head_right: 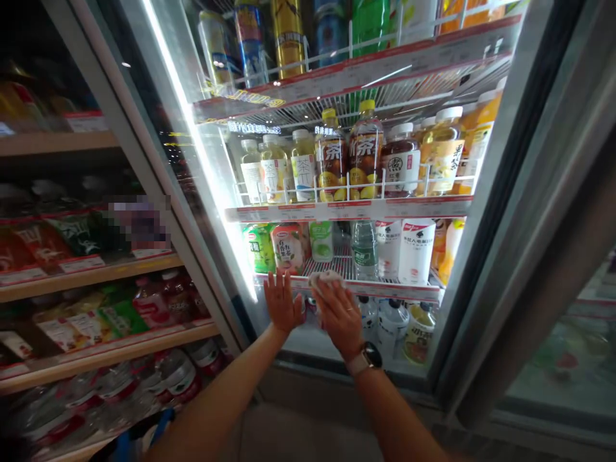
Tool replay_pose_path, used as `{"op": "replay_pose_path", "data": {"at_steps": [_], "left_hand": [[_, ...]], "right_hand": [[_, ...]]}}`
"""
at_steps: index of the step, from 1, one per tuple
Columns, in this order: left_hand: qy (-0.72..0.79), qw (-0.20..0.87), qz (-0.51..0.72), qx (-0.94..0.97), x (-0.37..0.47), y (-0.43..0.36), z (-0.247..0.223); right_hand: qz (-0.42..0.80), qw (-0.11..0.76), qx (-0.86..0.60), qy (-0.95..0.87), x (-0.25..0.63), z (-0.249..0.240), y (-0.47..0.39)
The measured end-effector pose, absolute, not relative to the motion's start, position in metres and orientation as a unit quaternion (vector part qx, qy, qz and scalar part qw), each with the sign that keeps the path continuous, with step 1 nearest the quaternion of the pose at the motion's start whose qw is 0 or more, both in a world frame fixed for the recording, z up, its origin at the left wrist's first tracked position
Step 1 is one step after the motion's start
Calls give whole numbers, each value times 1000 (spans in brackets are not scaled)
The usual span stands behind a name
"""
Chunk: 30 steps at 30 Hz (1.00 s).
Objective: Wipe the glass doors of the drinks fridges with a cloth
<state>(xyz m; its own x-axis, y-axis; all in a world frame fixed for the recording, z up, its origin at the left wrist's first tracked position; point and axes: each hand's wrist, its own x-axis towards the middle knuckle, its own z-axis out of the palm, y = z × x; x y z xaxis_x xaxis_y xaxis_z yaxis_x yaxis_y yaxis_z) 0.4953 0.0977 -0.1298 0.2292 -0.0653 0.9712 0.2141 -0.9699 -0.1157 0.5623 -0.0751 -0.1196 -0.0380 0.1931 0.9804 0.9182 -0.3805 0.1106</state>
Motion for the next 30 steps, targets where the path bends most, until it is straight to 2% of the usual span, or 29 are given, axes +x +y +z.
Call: {"op": "replay_pose_path", "data": {"at_steps": [3, 6, 10, 13, 16, 21, 24, 27, 30], "left_hand": [[-35, 119, -624, -771, 493, 98, -129], [-33, 129, -626, -768, 493, 98, -127], [-37, 134, -630, -764, 494, 97, -128], [-38, 131, -632, -763, 495, 96, -129], [-44, 127, -626, -768, 495, 96, -130], [-39, 134, -628, -765, 495, 99, -129], [-40, 137, -628, -765, 495, 100, -129], [-43, 129, -621, -772, 495, 102, -131], [-43, 112, -615, -779, 495, 104, -133]], "right_hand": [[-523, 281, -597, -540, 549, -138, -60], [-508, 267, -604, -553, 550, -124, -68], [-562, 351, -627, -410, 569, -78, -96], [-603, 403, -605, -329, 581, -63, -105], [-595, 386, -606, -361, 578, -81, -93], [-513, 296, -605, -533, 554, -135, -64], [-484, 270, -600, -577, 553, -136, -69], [-518, 278, -631, -507, 572, -115, -99], [-588, 324, -635, -381, 600, -92, -141]]}}
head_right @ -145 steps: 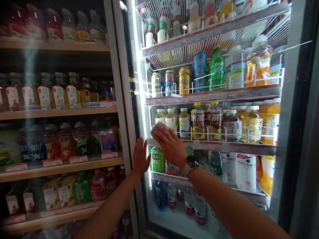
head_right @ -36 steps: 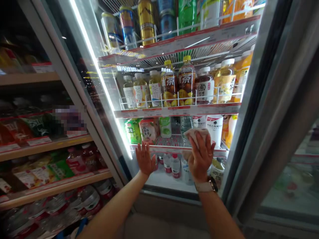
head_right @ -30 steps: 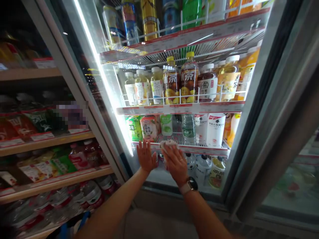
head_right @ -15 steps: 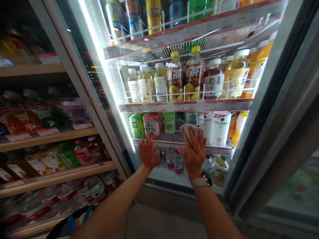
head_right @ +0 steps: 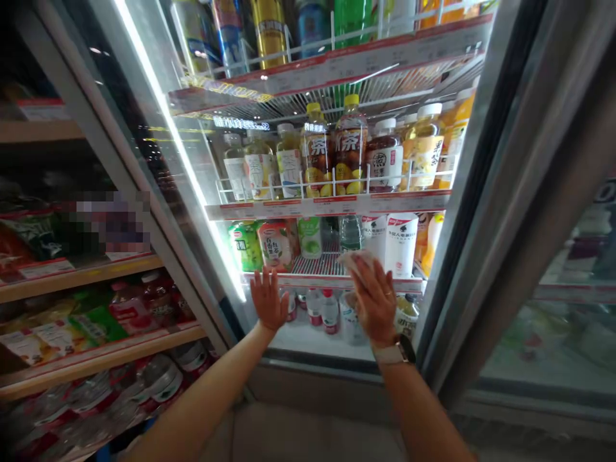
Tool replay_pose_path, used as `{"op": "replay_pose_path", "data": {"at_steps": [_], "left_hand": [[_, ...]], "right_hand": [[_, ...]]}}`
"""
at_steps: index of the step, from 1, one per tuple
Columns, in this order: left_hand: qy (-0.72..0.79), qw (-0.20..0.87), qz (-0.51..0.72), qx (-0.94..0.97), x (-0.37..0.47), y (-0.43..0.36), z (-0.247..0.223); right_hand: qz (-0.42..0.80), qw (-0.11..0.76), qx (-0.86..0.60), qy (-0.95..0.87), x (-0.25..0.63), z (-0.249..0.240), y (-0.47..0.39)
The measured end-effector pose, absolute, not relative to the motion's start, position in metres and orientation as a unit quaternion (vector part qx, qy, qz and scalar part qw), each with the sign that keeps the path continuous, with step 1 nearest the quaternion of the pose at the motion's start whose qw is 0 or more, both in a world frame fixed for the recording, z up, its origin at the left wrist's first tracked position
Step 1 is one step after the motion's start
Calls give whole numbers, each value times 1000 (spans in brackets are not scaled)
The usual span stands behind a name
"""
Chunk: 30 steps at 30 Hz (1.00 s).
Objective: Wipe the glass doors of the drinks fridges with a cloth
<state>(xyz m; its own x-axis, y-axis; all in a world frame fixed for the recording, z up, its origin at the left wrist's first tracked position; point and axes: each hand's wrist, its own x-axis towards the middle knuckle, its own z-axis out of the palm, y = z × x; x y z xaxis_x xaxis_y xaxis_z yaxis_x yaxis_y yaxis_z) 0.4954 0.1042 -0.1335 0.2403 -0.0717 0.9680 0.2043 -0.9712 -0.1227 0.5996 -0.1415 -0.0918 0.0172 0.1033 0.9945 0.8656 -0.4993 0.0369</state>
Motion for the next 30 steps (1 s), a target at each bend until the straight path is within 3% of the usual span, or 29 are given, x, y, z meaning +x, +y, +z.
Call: {"op": "replay_pose_path", "data": {"at_steps": [7, 10, 15, 19, 26, 30], "left_hand": [[-30, 107, -641, -759, 499, 100, -128], [-28, 108, -643, -758, 498, 99, -126], [-36, 102, -625, -773, 498, 104, -131], [-44, 102, -616, -780, 499, 107, -136], [-39, 96, -625, -773, 499, 103, -134], [-34, 103, -635, -765, 499, 102, -132]], "right_hand": [[-650, 393, -612, -222, 619, -78, -171], [-617, 376, -623, -300, 599, -97, -136], [-532, 269, -605, -528, 565, -146, -86], [-512, 236, -587, -581, 565, -140, -93], [-645, 388, -605, -258, 611, -70, -155], [-645, 389, -598, -275, 604, -78, -138]]}}
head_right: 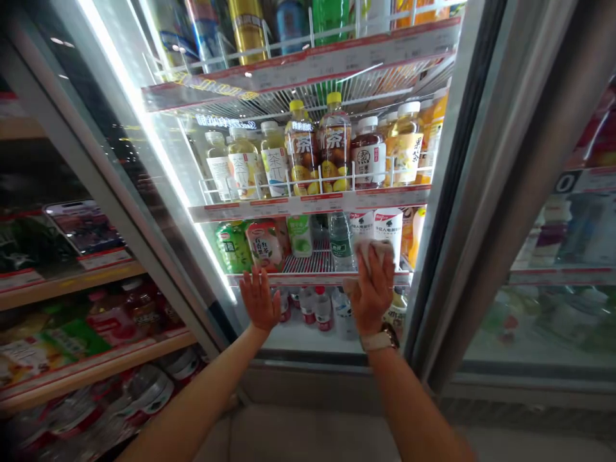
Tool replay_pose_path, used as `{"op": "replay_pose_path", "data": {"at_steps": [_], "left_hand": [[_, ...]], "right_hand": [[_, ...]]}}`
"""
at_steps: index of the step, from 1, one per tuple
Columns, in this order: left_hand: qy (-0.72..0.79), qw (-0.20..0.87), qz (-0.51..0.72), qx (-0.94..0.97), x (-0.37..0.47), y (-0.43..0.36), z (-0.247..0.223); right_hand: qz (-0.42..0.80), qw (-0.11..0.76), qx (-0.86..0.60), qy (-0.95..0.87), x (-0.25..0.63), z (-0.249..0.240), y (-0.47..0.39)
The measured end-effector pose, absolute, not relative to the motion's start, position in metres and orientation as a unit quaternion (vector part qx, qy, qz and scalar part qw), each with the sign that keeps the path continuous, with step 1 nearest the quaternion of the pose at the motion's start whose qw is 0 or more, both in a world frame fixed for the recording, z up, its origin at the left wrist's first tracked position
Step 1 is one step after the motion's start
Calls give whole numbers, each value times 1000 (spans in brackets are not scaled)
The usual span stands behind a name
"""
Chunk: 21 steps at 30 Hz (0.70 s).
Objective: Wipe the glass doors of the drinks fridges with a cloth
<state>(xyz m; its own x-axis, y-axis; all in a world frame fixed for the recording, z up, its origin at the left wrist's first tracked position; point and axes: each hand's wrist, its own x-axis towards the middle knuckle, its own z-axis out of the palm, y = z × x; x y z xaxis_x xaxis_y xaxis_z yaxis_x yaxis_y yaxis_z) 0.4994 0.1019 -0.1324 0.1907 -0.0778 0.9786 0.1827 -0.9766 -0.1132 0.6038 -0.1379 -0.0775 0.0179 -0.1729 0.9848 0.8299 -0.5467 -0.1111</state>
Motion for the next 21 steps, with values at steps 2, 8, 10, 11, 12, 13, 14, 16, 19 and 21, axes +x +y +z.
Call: {"op": "replay_pose_path", "data": {"at_steps": [2, 8, 10, 11, 12, 13, 14, 16, 19, 21], "left_hand": [[-41, 105, -632, -767, 500, 102, -134], [-64, 109, -625, -771, 501, 106, -139], [-64, 111, -624, -771, 501, 106, -139], [-63, 112, -624, -771, 500, 106, -139], [-62, 113, -624, -771, 500, 106, -138], [-61, 112, -623, -771, 499, 105, -138], [-57, 110, -624, -772, 499, 105, -137], [-46, 103, -627, -771, 498, 103, -135], [-32, 101, -637, -763, 498, 102, -132], [-31, 102, -642, -760, 499, 101, -131]], "right_hand": [[-619, 373, -603, -338, 588, -94, -116], [-519, 289, -590, -546, 555, -144, -72], [-511, 272, -579, -574, 557, -144, -74], [-512, 268, -578, -576, 561, -139, -78], [-517, 270, -583, -565, 566, -131, -85], [-528, 281, -592, -540, 572, -121, -92], [-546, 301, -601, -500, 579, -109, -101], [-592, 353, -608, -394, 592, -87, -118], [-644, 406, -589, -272, 604, -72, -130], [-636, 399, -598, -281, 600, -80, -123]]}}
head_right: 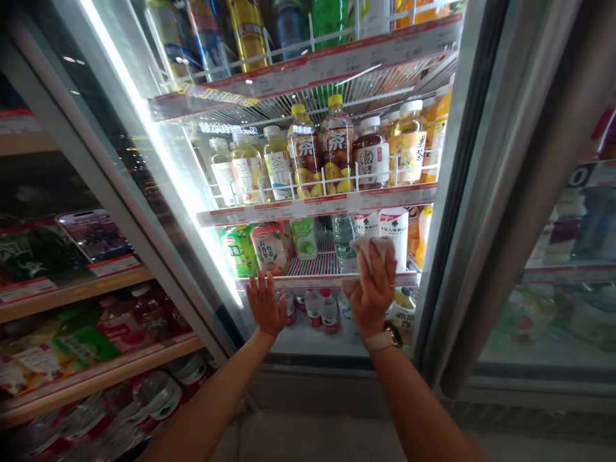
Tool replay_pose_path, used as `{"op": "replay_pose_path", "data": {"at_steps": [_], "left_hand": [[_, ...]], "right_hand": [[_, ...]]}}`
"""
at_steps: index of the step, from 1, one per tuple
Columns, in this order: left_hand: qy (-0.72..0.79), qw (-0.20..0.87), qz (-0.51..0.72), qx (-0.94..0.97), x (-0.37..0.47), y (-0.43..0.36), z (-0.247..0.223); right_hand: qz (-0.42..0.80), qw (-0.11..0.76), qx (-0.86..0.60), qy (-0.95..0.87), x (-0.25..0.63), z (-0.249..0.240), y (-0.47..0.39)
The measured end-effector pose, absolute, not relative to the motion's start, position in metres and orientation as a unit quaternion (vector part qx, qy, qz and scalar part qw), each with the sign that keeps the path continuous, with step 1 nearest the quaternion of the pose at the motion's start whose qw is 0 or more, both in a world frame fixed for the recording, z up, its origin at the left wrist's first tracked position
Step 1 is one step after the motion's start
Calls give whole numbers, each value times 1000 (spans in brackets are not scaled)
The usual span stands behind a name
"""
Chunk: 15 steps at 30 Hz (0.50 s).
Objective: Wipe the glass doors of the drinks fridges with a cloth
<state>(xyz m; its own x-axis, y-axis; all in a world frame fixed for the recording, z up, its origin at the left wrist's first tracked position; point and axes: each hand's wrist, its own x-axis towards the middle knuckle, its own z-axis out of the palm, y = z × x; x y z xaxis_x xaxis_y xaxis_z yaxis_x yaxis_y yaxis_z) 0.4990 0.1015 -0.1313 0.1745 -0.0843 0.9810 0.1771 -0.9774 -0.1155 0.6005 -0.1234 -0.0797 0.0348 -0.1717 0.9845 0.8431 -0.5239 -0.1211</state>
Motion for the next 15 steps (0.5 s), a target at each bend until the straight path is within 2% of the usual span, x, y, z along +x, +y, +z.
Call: {"op": "replay_pose_path", "data": {"at_steps": [4, 8, 12, 15], "left_hand": [[-40, 95, -629, -771, 499, 103, -133], [-36, 96, -630, -770, 498, 103, -132], [-31, 106, -632, -767, 497, 103, -130], [-40, 116, -625, -771, 497, 104, -131]], "right_hand": [[-561, 310, -617, -456, 575, -127, -90], [-510, 272, -594, -560, 555, -161, -71], [-513, 243, -584, -580, 562, -141, -87], [-568, 296, -608, -470, 585, -105, -121]]}}
